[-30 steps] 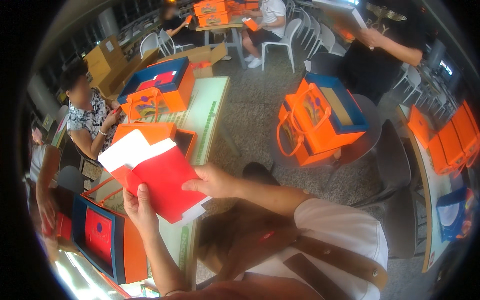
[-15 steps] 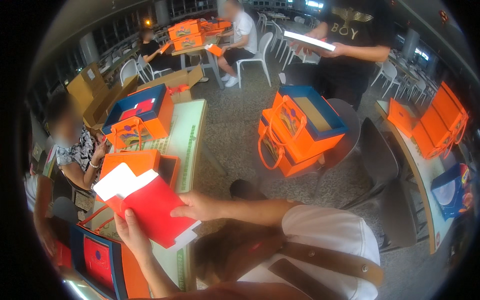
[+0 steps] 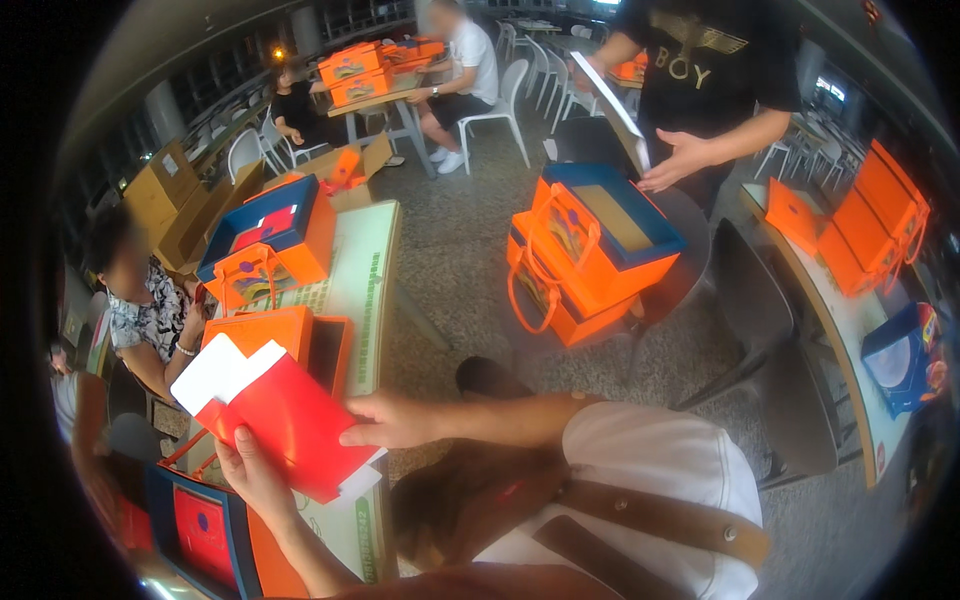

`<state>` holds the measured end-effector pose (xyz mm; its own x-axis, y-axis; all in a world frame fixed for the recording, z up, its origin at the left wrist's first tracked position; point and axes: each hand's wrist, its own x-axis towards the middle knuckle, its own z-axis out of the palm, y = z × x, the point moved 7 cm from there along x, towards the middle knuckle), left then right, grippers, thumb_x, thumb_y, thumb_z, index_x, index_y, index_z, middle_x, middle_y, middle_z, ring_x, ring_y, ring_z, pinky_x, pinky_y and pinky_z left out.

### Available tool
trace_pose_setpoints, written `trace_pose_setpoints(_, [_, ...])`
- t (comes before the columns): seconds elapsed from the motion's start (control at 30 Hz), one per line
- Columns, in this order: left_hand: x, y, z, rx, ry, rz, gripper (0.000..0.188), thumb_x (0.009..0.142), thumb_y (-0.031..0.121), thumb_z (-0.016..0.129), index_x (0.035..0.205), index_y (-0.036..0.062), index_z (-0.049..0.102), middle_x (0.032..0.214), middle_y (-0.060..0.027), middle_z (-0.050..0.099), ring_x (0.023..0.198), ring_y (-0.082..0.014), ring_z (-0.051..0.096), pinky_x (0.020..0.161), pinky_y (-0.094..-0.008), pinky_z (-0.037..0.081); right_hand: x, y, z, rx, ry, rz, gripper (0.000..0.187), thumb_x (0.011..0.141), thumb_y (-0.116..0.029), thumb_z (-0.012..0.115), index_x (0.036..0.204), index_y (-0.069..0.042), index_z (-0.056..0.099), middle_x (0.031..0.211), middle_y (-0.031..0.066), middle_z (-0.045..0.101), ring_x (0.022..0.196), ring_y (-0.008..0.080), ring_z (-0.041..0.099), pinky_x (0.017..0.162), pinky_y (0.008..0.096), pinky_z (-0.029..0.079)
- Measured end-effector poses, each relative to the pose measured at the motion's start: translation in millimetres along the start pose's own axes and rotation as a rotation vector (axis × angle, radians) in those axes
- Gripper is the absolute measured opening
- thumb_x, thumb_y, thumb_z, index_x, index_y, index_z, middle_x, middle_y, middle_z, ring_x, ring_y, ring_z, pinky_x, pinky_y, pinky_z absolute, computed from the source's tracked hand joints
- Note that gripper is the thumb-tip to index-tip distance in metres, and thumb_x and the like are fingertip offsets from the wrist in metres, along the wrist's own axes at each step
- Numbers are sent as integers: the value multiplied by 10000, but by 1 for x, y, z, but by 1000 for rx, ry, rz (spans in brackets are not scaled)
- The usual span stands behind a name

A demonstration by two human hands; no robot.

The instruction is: The person assembles small red and orange paper boxes by folding and tucking flaps. They place the finished boxes into larger orange boxes on the table.

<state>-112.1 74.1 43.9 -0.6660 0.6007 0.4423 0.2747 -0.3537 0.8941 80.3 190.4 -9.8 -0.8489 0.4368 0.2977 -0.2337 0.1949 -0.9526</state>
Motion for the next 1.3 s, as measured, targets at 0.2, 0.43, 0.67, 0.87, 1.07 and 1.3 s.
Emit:
trace_pose_setpoints(0.2, [1,2,1,-13,-3,5,472,1063,372,605,1371,17,555,1231,-89,689,1085,-159,666,939,-297,528,-3,5,-7,-95,-7,26,252,1007,-172,667,1158,29,677,979,83,739,924,82,654,829,310,541])
trace_pose_setpoints(0.43, [-3,5,6,-14,-46,-15,462,1053,348,630,1347,-3,566,1236,-96,683,1094,-159,654,950,-304,521,-8,2,0,44,8,-59,248,1004,-158,673,1155,38,690,1018,71,753,930,85,662,830,301,544])
trace_pose_setpoints(0.67, [-6,15,0,172,-57,151,383,1067,297,606,1294,-6,549,1211,-105,656,1116,-183,633,949,-325,523,-17,12,-13,-52,33,53,277,1003,-154,677,1206,35,694,1052,72,757,953,97,673,854,298,550])
trace_pose_setpoints(0.87, [-12,81,-25,359,56,390,290,1111,213,493,1295,-9,534,1230,-128,650,1147,-204,643,949,-326,542,-28,30,-29,32,95,70,284,1013,-157,675,1235,19,689,1080,40,740,952,93,660,852,285,540])
trace_pose_setpoints(1.07, [-32,149,-33,427,44,646,373,1115,307,471,1289,-16,537,1282,-167,635,1177,-231,639,1005,-356,528,-40,26,-34,117,86,205,290,1024,-164,662,1246,21,681,1092,29,725,1010,83,641,887,283,527])
trace_pose_setpoints(1.3, [-44,196,-14,463,-15,859,382,1097,302,500,1300,-19,538,1294,-169,630,1190,-238,631,1012,-360,521,-51,30,-38,34,83,243,315,1010,-157,669,1260,35,669,1130,58,727,1048,97,645,924,292,527])
